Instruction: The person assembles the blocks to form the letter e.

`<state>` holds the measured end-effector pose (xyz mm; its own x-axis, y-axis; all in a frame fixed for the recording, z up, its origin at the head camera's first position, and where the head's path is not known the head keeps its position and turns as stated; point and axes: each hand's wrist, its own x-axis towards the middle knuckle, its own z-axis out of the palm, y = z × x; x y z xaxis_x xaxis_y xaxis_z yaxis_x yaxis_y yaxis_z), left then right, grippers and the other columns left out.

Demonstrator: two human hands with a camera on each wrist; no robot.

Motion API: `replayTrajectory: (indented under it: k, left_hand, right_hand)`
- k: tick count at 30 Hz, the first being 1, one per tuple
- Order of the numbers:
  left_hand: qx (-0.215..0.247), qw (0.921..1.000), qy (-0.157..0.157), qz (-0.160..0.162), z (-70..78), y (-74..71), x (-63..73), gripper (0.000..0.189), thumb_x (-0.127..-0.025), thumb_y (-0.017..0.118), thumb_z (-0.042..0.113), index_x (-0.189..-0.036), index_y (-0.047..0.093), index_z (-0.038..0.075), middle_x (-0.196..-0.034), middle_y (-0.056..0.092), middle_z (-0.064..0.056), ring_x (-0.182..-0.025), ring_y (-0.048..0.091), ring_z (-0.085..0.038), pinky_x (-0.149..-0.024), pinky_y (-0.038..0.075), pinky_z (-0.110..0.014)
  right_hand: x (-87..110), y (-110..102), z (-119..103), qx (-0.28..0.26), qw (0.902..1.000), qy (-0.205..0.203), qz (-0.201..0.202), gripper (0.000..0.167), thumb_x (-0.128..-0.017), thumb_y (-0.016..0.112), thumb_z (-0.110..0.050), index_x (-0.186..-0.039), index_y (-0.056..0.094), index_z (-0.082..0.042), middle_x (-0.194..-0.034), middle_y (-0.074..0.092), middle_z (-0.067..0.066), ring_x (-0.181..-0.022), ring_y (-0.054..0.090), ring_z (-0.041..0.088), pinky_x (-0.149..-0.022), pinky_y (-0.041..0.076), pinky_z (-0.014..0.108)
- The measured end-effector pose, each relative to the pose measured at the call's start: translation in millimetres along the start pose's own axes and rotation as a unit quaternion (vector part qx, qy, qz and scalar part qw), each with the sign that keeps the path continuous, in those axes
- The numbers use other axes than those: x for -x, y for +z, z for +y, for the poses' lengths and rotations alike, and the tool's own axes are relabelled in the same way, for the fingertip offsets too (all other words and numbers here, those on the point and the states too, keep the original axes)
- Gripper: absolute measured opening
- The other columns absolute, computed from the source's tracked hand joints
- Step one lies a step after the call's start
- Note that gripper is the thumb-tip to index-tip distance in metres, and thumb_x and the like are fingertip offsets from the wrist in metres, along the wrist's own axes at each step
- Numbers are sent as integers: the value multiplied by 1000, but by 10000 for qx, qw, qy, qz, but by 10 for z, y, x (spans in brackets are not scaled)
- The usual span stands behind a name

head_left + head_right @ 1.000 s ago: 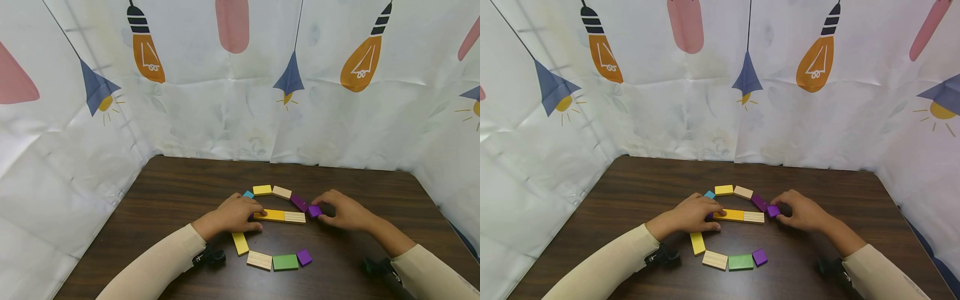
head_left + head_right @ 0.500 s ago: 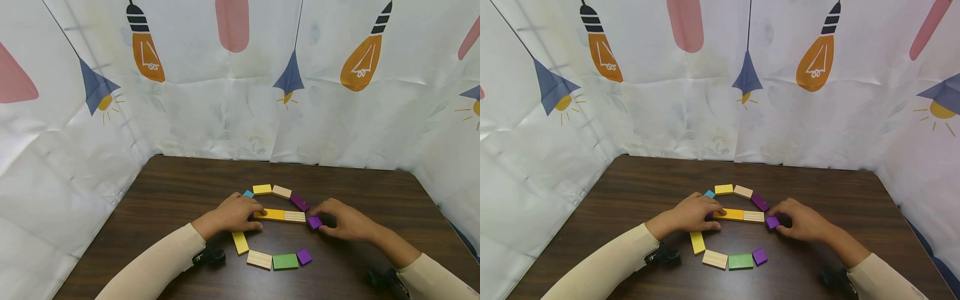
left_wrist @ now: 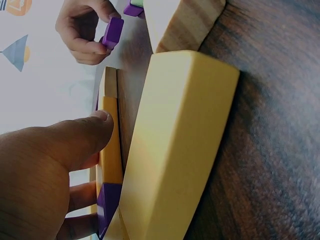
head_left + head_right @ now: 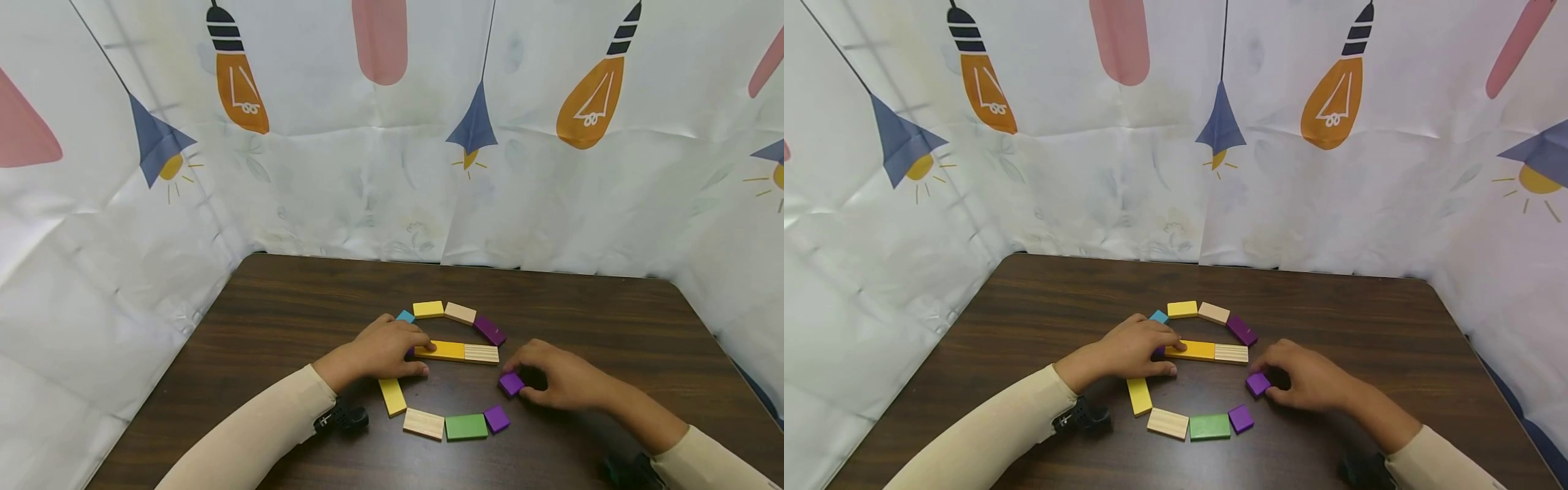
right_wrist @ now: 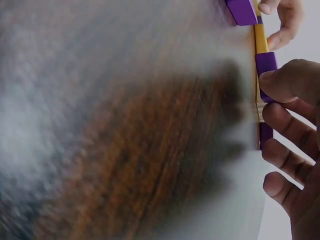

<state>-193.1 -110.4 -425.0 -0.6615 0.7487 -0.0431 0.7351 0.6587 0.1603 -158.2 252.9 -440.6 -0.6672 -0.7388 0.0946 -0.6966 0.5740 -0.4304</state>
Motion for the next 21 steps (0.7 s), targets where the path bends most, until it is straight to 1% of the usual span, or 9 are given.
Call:
replayTrajectory:
  k: [4,8,15,21]
  left_hand:
    - [8,10000,-16,-23,-2,0,-1,38,-96,67,53,-128,70,33,-124,67,14,-118,59,-11,-100,42,-45]
    - [5,10000,-26,-42,-2,0,-4,38,-96,67,54,-129,69,33,-125,67,14,-118,59,-11,-100,41,-44]
    - [-15,10000,-19,-65,6,-4,-5,39,-97,66,53,-129,69,32,-126,67,13,-119,59,-12,-100,41,-45]
    - [-28,10000,-13,-66,7,-4,-8,39,-98,65,54,-130,69,32,-127,66,13,-120,59,-12,-102,41,-46]
  right_hand:
    - [8,41,-2,-11,9997,-246,73,38,-86,82,-17,-121,70,-27,-117,62,-17,-110,57,7,-90,54,36]
    - [10,62,-22,-152,9991,-389,22,39,-86,82,-15,-121,69,-28,-117,62,-16,-110,57,7,-90,53,36]
    - [24,61,-67,-401,9985,-324,-202,38,-89,81,-19,-122,68,-32,-119,61,-16,-110,57,6,-90,53,35]
    - [40,62,-82,-534,9976,-280,-351,36,-90,80,-21,-121,67,-33,-118,60,-16,-109,56,6,-89,53,34]
